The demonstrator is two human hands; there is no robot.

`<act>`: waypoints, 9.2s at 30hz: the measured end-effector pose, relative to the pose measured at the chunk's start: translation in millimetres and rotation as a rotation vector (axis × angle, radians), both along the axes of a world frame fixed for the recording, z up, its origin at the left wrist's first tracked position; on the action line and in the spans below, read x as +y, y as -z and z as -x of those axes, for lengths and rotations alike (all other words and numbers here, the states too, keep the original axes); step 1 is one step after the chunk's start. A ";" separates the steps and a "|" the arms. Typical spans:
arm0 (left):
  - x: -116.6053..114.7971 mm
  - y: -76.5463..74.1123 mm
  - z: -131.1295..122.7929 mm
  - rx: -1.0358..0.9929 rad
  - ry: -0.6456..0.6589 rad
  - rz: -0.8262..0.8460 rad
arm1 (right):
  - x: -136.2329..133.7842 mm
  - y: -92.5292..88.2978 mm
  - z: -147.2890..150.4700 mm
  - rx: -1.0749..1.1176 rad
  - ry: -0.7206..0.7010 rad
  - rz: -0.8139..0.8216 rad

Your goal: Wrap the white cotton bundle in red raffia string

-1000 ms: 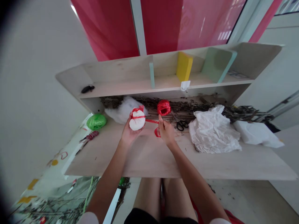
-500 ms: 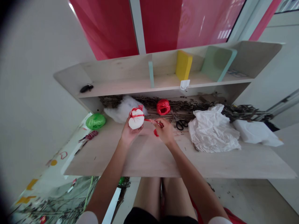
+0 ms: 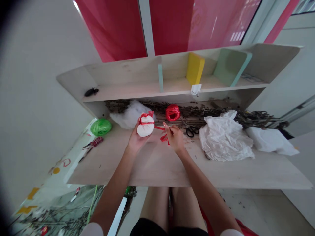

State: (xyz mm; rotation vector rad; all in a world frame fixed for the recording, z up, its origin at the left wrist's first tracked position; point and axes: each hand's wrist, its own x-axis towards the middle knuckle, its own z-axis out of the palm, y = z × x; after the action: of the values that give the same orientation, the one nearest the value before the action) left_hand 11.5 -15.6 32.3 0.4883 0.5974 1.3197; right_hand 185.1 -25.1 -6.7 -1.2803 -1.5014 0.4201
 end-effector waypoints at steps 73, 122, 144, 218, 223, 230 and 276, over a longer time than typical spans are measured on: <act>14.1 15.0 18.8 -0.042 -0.077 0.218 | 3.8 -5.3 2.3 0.311 -0.149 0.231; 19.3 8.0 40.3 -0.118 -0.271 0.243 | -0.1 -20.9 -10.9 0.537 -0.271 0.375; 20.7 14.2 36.6 -0.063 -0.243 0.211 | 9.7 -14.5 -18.4 0.738 -0.193 0.368; 22.9 15.3 49.3 -0.101 -0.315 0.174 | -1.1 -22.9 -20.8 0.446 -0.375 0.452; 23.0 13.9 48.0 -0.063 -0.299 0.182 | 1.0 -18.7 -20.2 0.347 -0.383 0.402; 17.8 5.7 40.9 -0.061 -0.288 0.204 | -0.2 -19.9 -16.9 0.327 -0.359 0.463; 16.5 12.2 12.6 0.230 -0.345 0.036 | 4.5 -12.7 -10.2 0.266 -0.122 0.182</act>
State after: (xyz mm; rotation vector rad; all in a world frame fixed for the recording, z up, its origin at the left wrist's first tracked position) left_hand -1.1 0.8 20.1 0.5272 0.9253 1.5867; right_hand 195.3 -20.6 6.0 -1.2206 -1.3413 0.7912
